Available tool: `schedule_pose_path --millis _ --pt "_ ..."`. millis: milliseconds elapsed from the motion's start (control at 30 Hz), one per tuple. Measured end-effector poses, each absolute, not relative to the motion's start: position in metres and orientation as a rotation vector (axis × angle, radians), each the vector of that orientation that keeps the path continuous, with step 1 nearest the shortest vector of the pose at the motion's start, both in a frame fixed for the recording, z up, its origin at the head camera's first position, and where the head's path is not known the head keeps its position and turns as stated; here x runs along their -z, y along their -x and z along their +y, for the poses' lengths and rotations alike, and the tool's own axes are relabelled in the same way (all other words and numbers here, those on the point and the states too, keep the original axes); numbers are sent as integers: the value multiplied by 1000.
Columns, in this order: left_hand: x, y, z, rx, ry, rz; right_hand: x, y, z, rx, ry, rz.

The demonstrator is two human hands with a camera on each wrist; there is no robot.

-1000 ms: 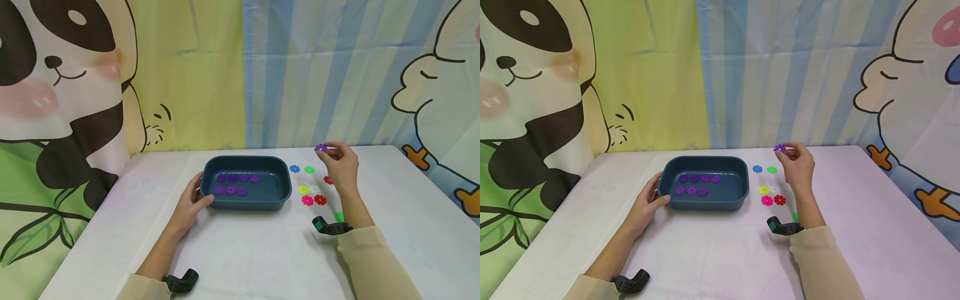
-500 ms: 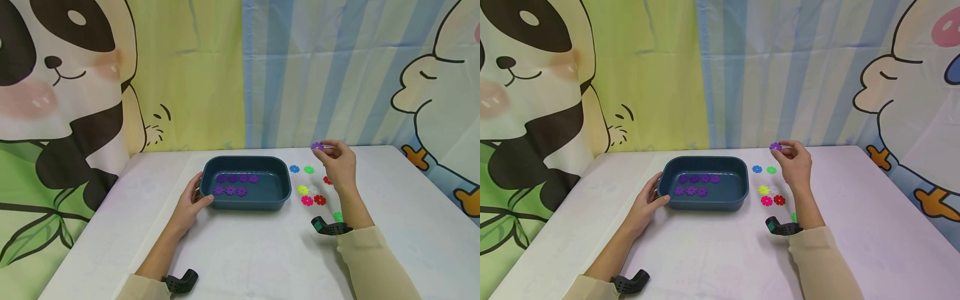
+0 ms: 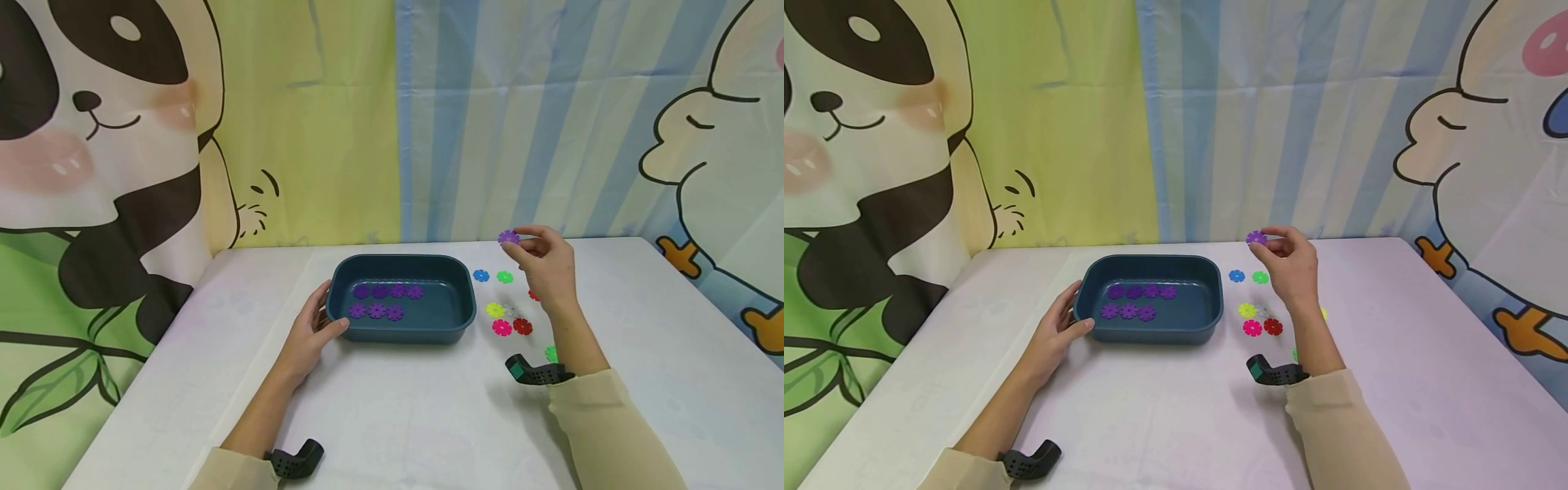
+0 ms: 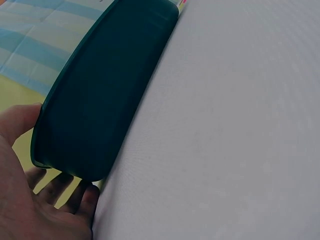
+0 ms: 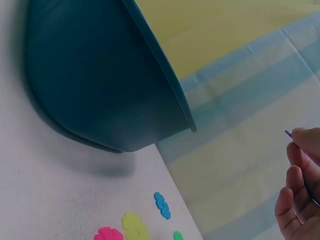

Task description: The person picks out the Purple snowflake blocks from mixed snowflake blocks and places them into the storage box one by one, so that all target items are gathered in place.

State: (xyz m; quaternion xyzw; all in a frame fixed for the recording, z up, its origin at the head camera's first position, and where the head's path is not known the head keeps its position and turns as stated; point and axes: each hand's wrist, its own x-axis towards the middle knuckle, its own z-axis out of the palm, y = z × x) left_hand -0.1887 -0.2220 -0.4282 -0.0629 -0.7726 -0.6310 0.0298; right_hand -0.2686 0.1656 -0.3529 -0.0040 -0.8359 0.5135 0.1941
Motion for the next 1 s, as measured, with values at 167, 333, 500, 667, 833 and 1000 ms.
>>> schedule_pose_path --millis 167,333,500,667,833,1000 --pt "427 188 -222 1939 193 -2390 353 268 164 -1461 -1 -2349" --pt "427 188 -222 1935 187 -2390 352 267 162 -1499 -8 -2344" --pt "428 190 -222 1940 182 -2390 351 267 161 -1552 -44 -2344" --pt "429 190 -222 1936 187 -2391 350 269 161 -1625 -131 -2356" --pt "429 190 -222 1946 191 -2384 349 268 160 -1685 -202 -2368" --pt "430 190 -222 1941 179 -2392 350 268 156 -1721 -247 -2375"
